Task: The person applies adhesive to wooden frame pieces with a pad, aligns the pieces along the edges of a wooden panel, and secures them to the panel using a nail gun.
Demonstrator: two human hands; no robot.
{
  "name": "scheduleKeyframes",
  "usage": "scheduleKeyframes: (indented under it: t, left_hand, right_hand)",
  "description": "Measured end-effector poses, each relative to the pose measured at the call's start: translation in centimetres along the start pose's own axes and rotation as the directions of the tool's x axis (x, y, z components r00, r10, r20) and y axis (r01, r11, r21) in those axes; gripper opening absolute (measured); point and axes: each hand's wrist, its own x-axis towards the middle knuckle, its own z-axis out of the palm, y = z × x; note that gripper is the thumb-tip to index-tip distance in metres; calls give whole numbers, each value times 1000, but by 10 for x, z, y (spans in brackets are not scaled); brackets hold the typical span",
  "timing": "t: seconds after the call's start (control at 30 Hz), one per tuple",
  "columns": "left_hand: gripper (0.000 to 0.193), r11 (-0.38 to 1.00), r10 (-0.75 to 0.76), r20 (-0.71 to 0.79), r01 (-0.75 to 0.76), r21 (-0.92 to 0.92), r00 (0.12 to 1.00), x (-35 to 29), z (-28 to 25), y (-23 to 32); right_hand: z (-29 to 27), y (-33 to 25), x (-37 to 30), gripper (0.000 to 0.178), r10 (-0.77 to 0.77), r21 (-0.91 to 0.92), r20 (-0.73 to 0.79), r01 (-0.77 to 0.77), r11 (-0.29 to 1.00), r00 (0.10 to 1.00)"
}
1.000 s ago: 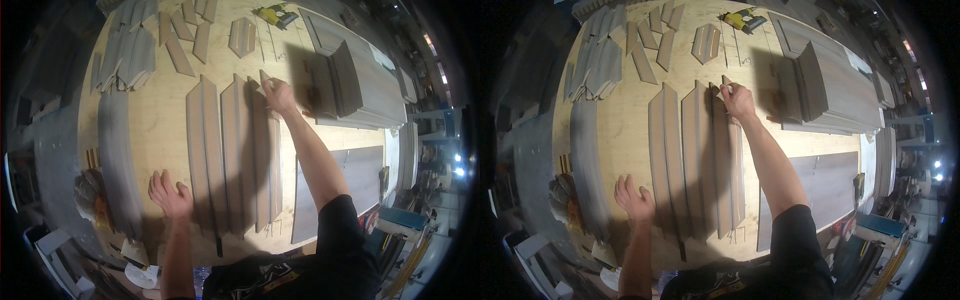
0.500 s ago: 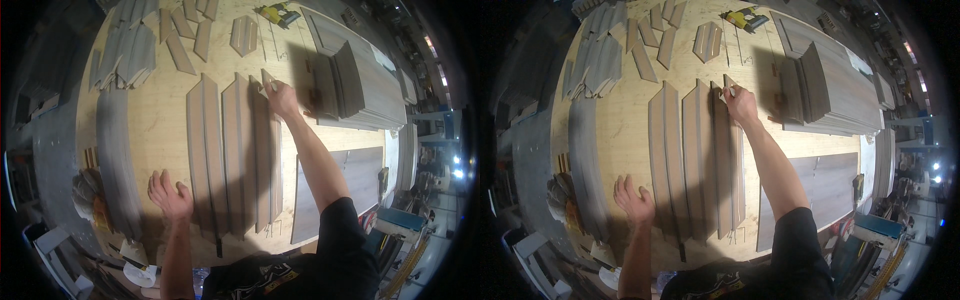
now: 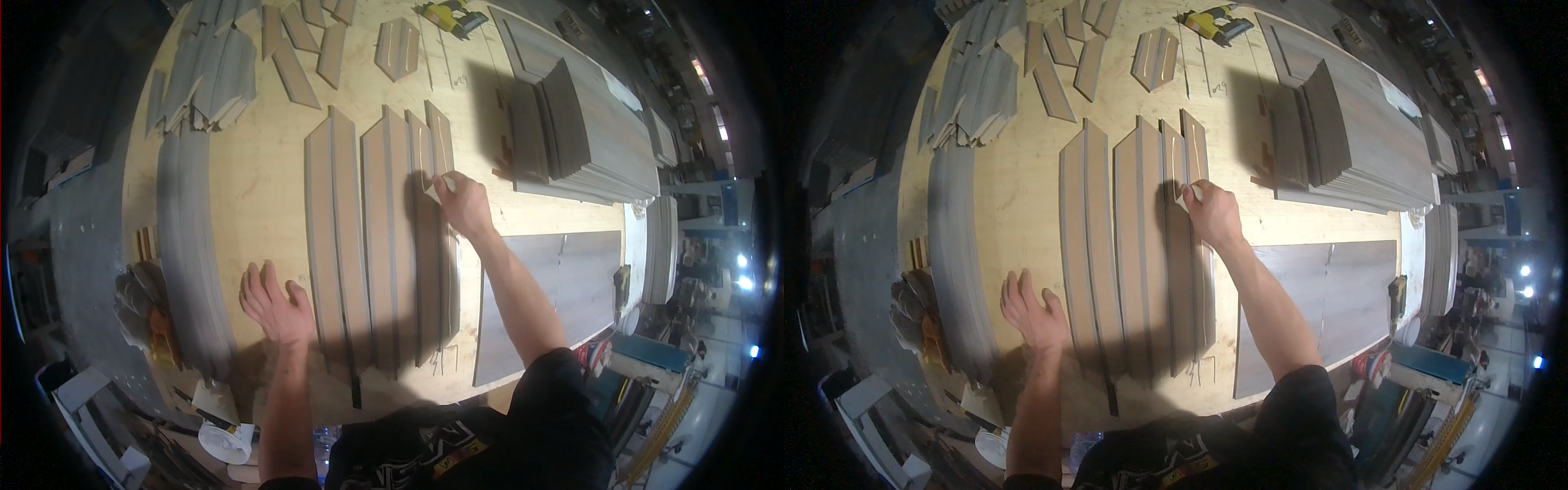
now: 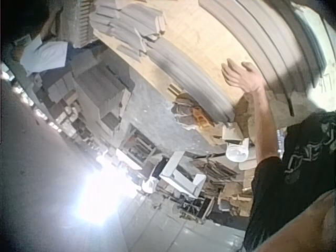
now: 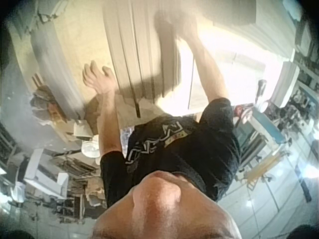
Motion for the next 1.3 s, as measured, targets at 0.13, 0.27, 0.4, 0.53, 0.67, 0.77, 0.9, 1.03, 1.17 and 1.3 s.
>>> scheduleKeyframes:
  t: [0.13, 0.27, 0.4, 0.53, 0.67, 0.77, 0.9, 1.03, 1.17, 1.3]
  left_hand:
    - [55, 1000, 2, 6, -2, 2, 1000, 1, -3, 3]
    - [54, 1000, -2, -4, 2, 7, 1000, 0, -1, 2]
    - [53, 1000, 28, -40, -27, 13, 999, 0, 1, -1]
    - [52, 999, 32, -25, -32, 18, 999, -2, 1, -2]
    - [52, 999, 31, -42, -31, 21, 999, -1, 3, 0]
    - [52, 999, 38, -47, -37, 23, 998, -2, 3, -1]
    - [51, 999, 39, -39, -38, 13, 998, -2, 3, -2]
    - [52, 999, 43, -36, -42, 27, 998, -4, 5, -4]
    - [53, 999, 30, -11, -30, 26, 999, -6, 7, -5]
    - [52, 999, 32, -14, -32, 12, 999, -7, 7, -7]
  right_hand:
    - [0, 5, -28, 38, 46, 9, 75, -47, 999, 996]
    - [-3, 10, -64, 33, 60, 35, 87, -64, 997, 994]
    - [-4, 14, -101, 31, 25, 47, 81, -29, 998, 996]
    - [-4, 15, -139, 29, 123, 77, 177, -138, 987, 977]
    - [-6, 19, -173, 31, 79, 38, 168, -87, 995, 983]
    - [-7, 20, -194, 29, 143, 43, 231, -157, 987, 962]
    - [-5, 22, -219, 27, 133, 0, 218, -137, 991, 967]
    - [6, 32, -241, 24, 46, -9, 165, -45, 999, 985]
    - [11, 36, -258, 22, -20, -42, 120, 25, 999, 993]
    - [5, 26, -267, 22, 91, 6, 194, -94, 996, 977]
